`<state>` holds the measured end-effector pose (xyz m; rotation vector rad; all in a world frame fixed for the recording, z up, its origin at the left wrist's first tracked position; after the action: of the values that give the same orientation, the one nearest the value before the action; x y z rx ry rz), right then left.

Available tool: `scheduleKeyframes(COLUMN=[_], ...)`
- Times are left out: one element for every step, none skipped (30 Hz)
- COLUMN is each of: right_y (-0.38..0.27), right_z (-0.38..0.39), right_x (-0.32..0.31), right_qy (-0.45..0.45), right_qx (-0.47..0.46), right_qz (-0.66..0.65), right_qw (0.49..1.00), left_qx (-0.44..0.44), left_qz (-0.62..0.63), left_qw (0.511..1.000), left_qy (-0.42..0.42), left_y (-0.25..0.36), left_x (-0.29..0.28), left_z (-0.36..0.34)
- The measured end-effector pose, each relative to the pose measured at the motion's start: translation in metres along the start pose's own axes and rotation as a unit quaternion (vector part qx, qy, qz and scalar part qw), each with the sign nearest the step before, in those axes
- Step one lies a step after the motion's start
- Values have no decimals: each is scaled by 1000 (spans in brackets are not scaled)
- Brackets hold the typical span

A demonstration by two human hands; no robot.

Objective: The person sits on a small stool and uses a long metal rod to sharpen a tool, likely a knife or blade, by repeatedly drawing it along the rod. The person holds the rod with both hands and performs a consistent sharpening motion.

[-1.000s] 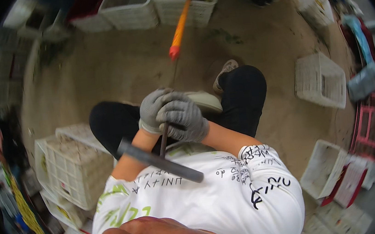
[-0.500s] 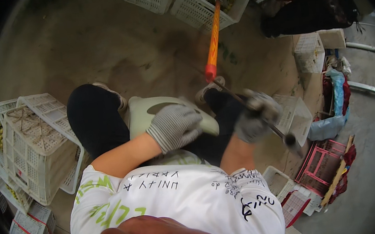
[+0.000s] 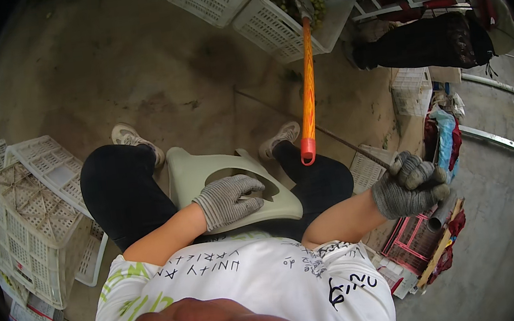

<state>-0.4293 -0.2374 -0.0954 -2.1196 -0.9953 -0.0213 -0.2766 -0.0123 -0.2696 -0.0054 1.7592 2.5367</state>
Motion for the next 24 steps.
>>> scheduleKeyframes(right_y=[1,2,1,-1,-2,-4,-6,-8,-10,-12,-14,-15,-17,-18,-20,-24,-25,-28,-31,-34,-36,-39,-40,-43], right_z=[-3,-5,-7,-6,-4,1,7,12,18,23,28,33,38,42,47,52,56,62,70,75,81,87,93,99], right_x=[1,2,2,2,1,0,-1,-1,-2,-1,-1,-1,0,2,4,6,10,11,14,15,16,16,17,17], right_qy=[-18,-35,-42,-55,-48,-41,-33,-22,-19,-16,-13,20,24,26,27,27,-20,3,14,11,-1,-1,-10,-28], right_qx=[15,28,43,30,24,16,9,17,8,-2,-11,-16,-27,-37,-45,-67,-62,-53,-51,-49,-51,-41,-45,-34], right_qz=[18,12,-8,21,21,22,23,-6,3,11,19,24,46,58,61,95,75,81,72,82,85,81,69,48], right_qw=[1000,999,998,998,998,999,999,1000,1000,1000,1000,999,998,997,997,993,995,995,996,995,995,996,997,998], left_qx=[-2,-3,-3,-3,-2,-10,-5,-8,-12,-1,-5,-23,-11,14,-20,-23,-31,-48,-103,-141,-174,-192,-198,-201], left_qz=[-1,-2,-4,-2,-2,-6,5,11,17,42,35,78,115,123,145,194,208,303,372,426,475,511,547,579], left_qw=[1000,1000,1000,1000,1000,999,999,999,999,998,998,996,993,992,989,981,977,952,922,893,862,838,814,790], left_qy=[-10,-19,-26,-26,-26,-36,-34,-41,-49,-46,-55,-46,-20,-16,13,21,44,15,-13,-27,-28,-16,-11,3], left_y=[0,0,0,1,1,1,0,-1,-4,-8,-14,-20,-24,-27,-30,-29,-26,-21,-12,-2,10,21,33,43], left_x=[0,1,1,0,0,0,1,2,5,7,9,12,16,15,17,18,16,14,13,13,12,14,15,16], left_z=[-1,-2,-4,-4,-5,-6,-7,-8,-9,-9,-12,-15,-19,-25,-32,-44,-54,-66,-82,-91,-100,-106,-113,-119])
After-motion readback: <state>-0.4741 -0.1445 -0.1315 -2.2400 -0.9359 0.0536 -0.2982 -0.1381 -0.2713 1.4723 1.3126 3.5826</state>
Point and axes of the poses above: each hand's wrist, its own z-axis away from the middle knuckle, its own x-axis out of the palm, y = z × x, the point moved 2 cm from there along -z, towards the middle knuckle, and after that the axes turned 10 degrees about -x, right-handed, at the moved point
